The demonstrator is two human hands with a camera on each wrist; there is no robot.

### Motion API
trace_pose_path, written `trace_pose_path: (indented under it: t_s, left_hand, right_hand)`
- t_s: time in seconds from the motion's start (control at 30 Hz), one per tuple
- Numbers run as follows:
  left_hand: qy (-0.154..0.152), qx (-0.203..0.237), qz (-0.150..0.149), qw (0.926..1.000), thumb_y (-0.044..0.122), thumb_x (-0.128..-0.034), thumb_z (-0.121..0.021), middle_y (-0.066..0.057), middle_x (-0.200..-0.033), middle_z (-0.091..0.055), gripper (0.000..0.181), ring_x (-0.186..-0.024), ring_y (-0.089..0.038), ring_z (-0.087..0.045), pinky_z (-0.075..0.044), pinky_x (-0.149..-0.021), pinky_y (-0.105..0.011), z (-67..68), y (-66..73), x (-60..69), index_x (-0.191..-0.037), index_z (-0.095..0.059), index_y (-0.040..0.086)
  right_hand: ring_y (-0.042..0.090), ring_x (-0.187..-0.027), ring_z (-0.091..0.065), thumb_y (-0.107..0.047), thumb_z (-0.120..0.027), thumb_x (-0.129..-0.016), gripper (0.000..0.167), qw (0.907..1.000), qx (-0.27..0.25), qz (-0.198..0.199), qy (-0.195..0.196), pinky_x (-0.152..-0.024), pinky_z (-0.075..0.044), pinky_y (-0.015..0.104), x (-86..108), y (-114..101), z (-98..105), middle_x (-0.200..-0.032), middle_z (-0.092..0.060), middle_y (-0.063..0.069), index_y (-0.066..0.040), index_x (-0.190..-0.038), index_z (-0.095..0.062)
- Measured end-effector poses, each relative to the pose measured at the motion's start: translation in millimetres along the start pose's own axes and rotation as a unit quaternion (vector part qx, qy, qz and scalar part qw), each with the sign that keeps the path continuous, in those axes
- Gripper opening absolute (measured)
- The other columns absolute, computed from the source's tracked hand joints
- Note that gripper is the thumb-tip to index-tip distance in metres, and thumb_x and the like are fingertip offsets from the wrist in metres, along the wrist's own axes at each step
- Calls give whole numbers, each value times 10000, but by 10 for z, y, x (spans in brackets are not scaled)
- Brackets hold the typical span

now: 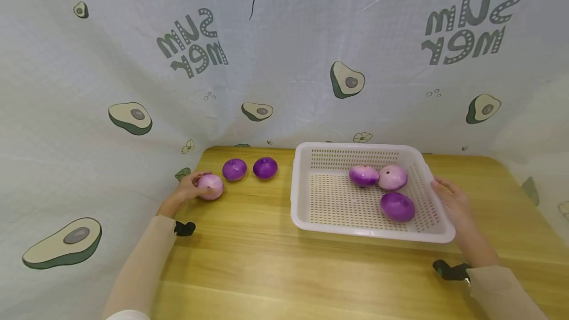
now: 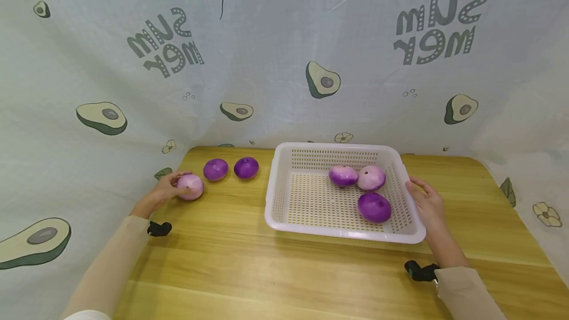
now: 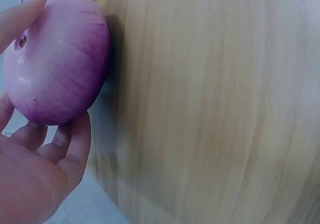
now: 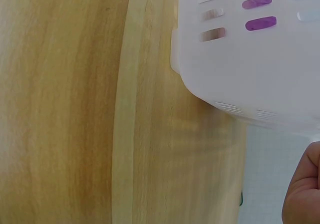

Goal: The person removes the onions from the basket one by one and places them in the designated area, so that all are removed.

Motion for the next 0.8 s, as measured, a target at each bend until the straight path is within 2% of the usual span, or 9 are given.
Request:
trace_pose_path:
  t_s: [0.17, 0.33, 0.6, 0.8]
  left_hand:
    - [32, -120, -15, 9999, 140, -866, -791, -306, -1475, -363, 724, -1342, -464, -347, -309, -1123, -576, 21, -7, -17, -1474, -427, -10]
    - [54, -78, -93, 9999, 120, -863, -786, -295, -1444, -390, 731, -1287, -438, -386, -341, -1099, -556, 44, 2, 0, -1475, -414, -26]
    - [56, 115, -311, 9994, 63, -881, -756, -279, -1518, -366, 704, -1402, -439, -296, -247, -1170, -529, 67, 138, 33, -1474, -396, -56]
    - [8, 52, -331, 9994, 124, -886, -770, -251, -1545, -344, 740, -1443, -433, -244, -234, -1172, -537, 59, 265, 49, -1499, -378, -18]
  right_hand:
    - [70, -718, -699, -292, -567, -1031, 149, 10000, 65, 73, 20, -590, -583, 252, -5, -7, 3, -847, -715, -129, -407, -1122, -589]
    - [70, -733, -699, -308, -570, -1027, 141, 10000, -44, -37, 12, -596, -587, 263, -8, 9, -1, -859, -711, -134, -406, -1127, -586]
    - [64, -725, -695, -306, -570, -1027, 139, 10000, 25, 1, 37, -595, -583, 253, -6, 15, 7, -851, -709, -137, -408, -1120, -583]
    - [63, -728, -694, -305, -578, -1024, 144, 10000, -55, -10, 46, -594, -583, 255, -12, 19, 7, -854, -710, -136, -404, -1127, -590]
Point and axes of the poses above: each hand's wrist, its own x-axis away from the middle knuckle, its own z-axis out of the back of the hand, y = z × x, the point moved 7 cm from there along -x, towards the middle knuckle
